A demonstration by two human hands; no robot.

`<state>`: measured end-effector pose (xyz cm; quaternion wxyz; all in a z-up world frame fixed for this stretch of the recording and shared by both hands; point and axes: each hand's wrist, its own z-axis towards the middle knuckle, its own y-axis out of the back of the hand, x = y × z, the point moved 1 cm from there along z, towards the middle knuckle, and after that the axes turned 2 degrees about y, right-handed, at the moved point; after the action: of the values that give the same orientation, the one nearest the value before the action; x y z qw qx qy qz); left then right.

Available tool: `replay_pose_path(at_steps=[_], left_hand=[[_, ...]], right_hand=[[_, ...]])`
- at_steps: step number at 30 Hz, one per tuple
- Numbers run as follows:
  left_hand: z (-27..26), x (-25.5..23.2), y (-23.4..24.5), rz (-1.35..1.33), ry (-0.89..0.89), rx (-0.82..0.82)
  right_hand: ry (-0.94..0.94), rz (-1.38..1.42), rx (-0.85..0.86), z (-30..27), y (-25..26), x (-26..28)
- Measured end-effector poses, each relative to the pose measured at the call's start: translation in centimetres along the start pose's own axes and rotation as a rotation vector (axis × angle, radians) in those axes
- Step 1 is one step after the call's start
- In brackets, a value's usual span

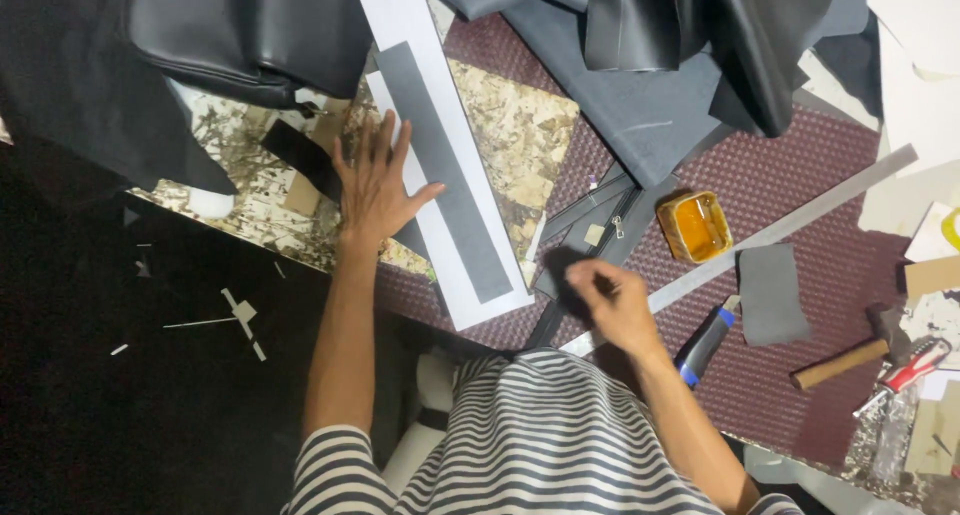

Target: Cutting leather strips and applying adhesive to assemble leather components on a workbench.

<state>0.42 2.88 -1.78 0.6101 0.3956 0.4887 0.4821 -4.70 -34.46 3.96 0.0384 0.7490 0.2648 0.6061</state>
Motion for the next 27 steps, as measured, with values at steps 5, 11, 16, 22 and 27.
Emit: replay_pose_path(at_steps=[5,11,16,22,27], left_hand=[[0.1,-0.6,0.8,0.031,-0.060,-0.031],[-0.2,0.0,-0.5,-0.030,-0.065,-0.053],[0.0,-0.3,0.0,-0.087,-0.031,-0.014],[0.0,-0.5,0.5,-0.089,-0.022,-0.022],[0.2,-0.6,0.8,-0.106,0.000,0.009]], right_hand=[[0.193,-0.248,-0.392,1.8,11.3,-3.1],[0.116,-0.529,-0.383,4.4,15.8,-6.6],[0.234,-0.749,-0.283,5.9,16.4,-10.2],[0.060,-0.816,-0.292,5.8,15.4,-9.3],[-0.028,-0.787,-0.304,5.0,14.8,-8.0]])
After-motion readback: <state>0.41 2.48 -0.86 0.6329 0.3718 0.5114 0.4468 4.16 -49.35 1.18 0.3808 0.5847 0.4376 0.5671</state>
